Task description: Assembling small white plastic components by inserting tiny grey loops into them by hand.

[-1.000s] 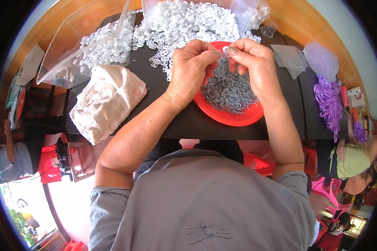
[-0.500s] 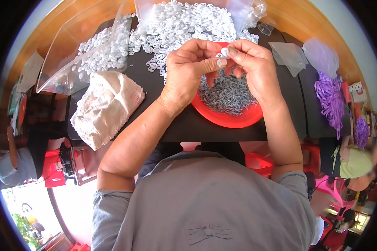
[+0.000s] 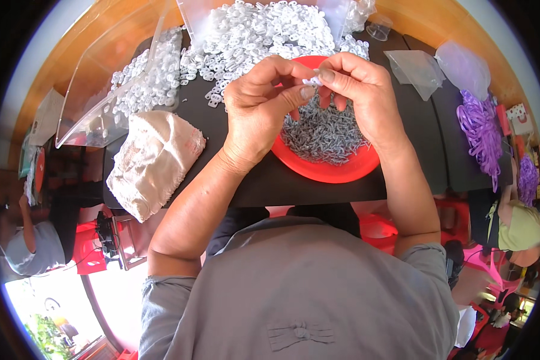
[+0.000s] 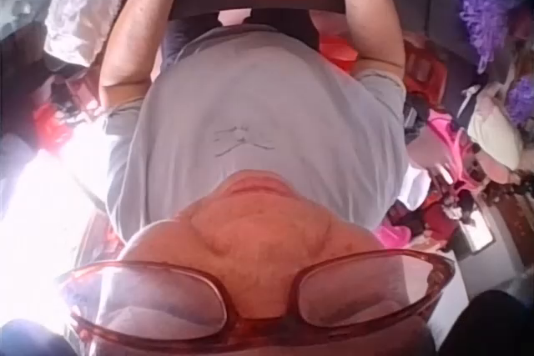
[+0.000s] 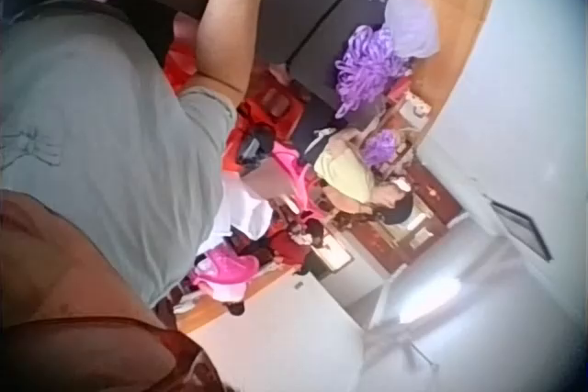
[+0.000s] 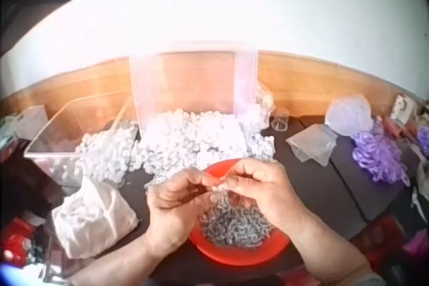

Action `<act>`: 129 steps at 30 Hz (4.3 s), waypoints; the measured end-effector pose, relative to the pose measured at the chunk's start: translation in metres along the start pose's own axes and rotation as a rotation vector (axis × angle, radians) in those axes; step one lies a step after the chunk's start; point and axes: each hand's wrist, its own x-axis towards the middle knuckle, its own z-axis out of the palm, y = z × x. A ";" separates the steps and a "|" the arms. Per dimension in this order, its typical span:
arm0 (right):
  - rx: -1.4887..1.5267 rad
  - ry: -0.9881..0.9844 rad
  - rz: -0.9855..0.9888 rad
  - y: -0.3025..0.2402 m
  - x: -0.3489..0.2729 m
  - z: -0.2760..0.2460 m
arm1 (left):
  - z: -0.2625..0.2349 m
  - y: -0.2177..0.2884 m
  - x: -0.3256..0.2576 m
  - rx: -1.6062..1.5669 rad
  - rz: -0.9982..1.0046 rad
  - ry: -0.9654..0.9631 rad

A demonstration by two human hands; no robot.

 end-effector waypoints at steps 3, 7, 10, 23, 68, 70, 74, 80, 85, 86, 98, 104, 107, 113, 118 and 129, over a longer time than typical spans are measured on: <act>-0.004 -0.009 -0.017 -0.001 -0.001 0.000 | 0.002 0.001 -0.002 0.030 0.041 0.012; -0.026 -0.007 -0.013 -0.003 -0.003 0.004 | 0.002 0.002 -0.003 0.075 0.060 0.036; -0.017 0.004 -0.031 -0.002 -0.004 0.005 | 0.002 0.003 -0.002 0.045 0.047 0.052; 0.070 -0.003 -0.030 0.000 -0.006 0.006 | 0.000 0.006 -0.001 0.013 0.008 0.009; -0.136 0.054 -0.279 0.007 -0.007 0.005 | 0.009 0.010 -0.001 0.074 -0.181 0.089; -0.085 0.057 -0.219 0.006 -0.008 0.008 | 0.008 0.010 -0.001 0.094 -0.187 0.074; -0.020 0.089 -0.102 0.001 -0.012 0.014 | 0.006 0.013 -0.002 0.132 -0.196 0.038; 0.038 0.137 -0.096 -0.001 -0.010 0.008 | 0.009 0.010 -0.002 0.035 -0.195 0.109; 0.061 0.154 -0.103 -0.001 -0.007 0.007 | 0.008 0.011 0.001 0.021 -0.245 0.129; 0.072 0.157 -0.114 -0.002 -0.007 0.006 | 0.008 0.011 0.001 0.016 -0.258 0.129; -0.290 0.020 -0.291 0.002 -0.001 -0.001 | 0.007 0.008 0.002 0.066 -0.264 0.082; -0.352 -0.003 -0.329 0.008 -0.002 -0.003 | 0.008 0.008 0.002 0.166 -0.282 0.041; -0.346 0.014 -0.297 0.008 -0.003 0.000 | 0.007 0.004 0.001 0.155 -0.290 0.051; -0.326 0.067 -0.356 0.013 -0.002 0.007 | 0.005 0.000 -0.001 0.156 -0.273 0.073; -0.354 0.051 -0.363 0.024 -0.003 0.015 | 0.006 -0.001 -0.002 0.140 -0.300 0.121; -0.385 0.066 -0.353 0.015 0.000 0.004 | 0.003 0.002 0.004 0.074 -0.340 0.097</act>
